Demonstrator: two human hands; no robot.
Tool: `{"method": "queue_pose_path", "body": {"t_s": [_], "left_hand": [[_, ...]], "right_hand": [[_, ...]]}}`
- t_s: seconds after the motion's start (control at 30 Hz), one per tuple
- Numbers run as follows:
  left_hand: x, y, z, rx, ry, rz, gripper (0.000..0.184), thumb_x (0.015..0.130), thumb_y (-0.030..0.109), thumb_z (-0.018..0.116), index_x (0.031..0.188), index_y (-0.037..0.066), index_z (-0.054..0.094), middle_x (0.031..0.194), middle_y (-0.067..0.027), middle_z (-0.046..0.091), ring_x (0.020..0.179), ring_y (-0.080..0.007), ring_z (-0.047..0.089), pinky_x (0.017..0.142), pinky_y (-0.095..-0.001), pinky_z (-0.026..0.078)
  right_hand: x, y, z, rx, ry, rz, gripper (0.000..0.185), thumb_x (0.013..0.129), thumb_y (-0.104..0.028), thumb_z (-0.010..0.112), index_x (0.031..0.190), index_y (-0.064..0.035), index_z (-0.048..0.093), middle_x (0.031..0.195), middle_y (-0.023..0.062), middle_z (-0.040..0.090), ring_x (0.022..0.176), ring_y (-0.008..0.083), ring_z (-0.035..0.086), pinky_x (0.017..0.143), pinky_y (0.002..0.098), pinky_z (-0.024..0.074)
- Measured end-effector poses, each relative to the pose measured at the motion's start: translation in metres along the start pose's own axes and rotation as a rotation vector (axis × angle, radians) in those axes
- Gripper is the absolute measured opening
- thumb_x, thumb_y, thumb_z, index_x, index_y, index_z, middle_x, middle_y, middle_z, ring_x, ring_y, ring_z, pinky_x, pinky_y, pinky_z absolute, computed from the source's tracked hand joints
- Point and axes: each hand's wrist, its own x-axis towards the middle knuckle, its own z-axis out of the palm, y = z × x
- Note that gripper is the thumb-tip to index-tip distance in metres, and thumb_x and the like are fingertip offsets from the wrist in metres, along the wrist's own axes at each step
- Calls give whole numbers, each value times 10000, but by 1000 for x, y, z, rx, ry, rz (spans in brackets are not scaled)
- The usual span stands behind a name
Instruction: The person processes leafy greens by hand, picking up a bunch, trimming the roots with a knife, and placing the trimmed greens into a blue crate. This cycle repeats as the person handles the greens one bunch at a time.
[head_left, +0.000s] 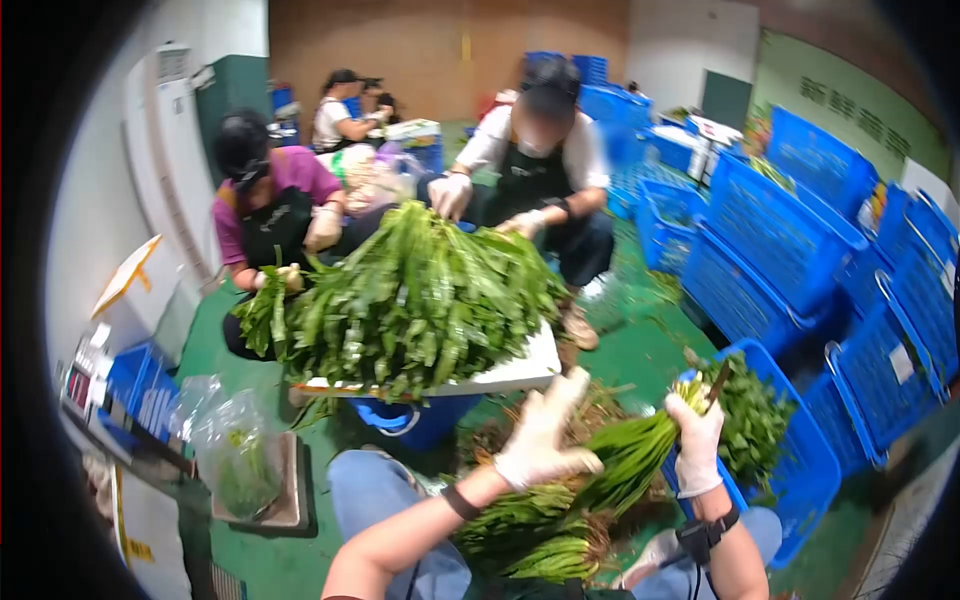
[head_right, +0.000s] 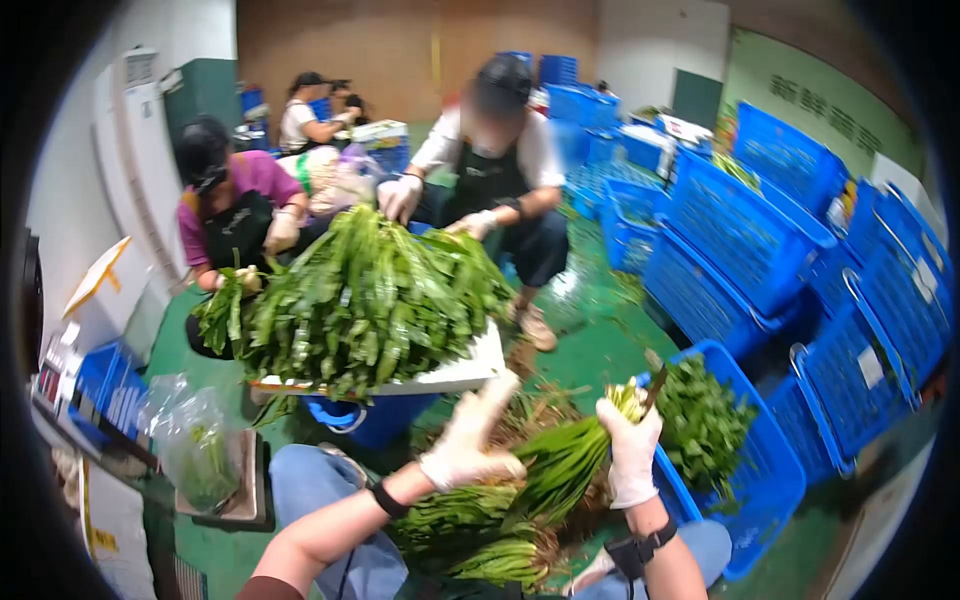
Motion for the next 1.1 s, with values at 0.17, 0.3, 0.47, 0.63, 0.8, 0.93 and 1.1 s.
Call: {"method": "queue_pose_path", "body": {"t_s": [0.17,0.3,0.47,0.63,0.8,0.93,1.1], "left_hand": [[-19,36,47,-236,90,-83,1162,609,368,852,1497,40,178,1428,-210,403,1324,-370,393,1068,-434,348],[-6,27,52,-362,315,-70,729,750,61,710,1408,58,395,1261,-179,581,1103,-289,615,937,-326,481],[-3,16,58,-536,80,-287,772,739,78,713,1427,68,363,1290,-135,560,1171,-191,565,1002,-311,432],[4,6,73,-756,-73,-344,869,716,97,767,1443,44,295,1338,-93,486,1213,-149,472,1049,-301,370],[8,21,79,-900,-33,-506,847,730,76,763,1431,1,294,1263,-86,535,1136,-130,516,1005,-289,411],[18,17,41,-994,153,-535,709,776,63,718,1383,15,353,1066,-61,598,923,-123,588,807,-283,505],[20,27,-85,-878,604,-534,303,785,42,680,1044,4,527,756,-44,609,594,-131,596,577,-258,491]], "right_hand": [[-21,-4,55,197,-91,151,343,772,-30,719,1075,-44,559,947,8,600,805,125,589,756,275,491],[-7,0,63,343,-100,253,330,772,-62,735,1054,-61,563,926,8,601,780,126,601,712,271,503],[13,13,51,355,-149,419,258,788,-98,721,1002,-82,577,854,0,606,728,117,598,664,264,506],[17,-3,46,389,-190,514,236,792,-122,712,974,-91,565,816,5,598,703,127,593,665,285,514],[30,3,39,330,-249,544,246,842,-215,706,1019,-118,565,810,-18,607,586,41,499,499,182,395],[40,8,27,373,-328,527,486,902,-467,617,1198,-92,528,936,-9,603,462,4,307,392,162,252],[33,0,21,233,-332,517,553,918,-514,539,1241,-65,525,1012,38,591,455,18,303,398,181,229]]}}
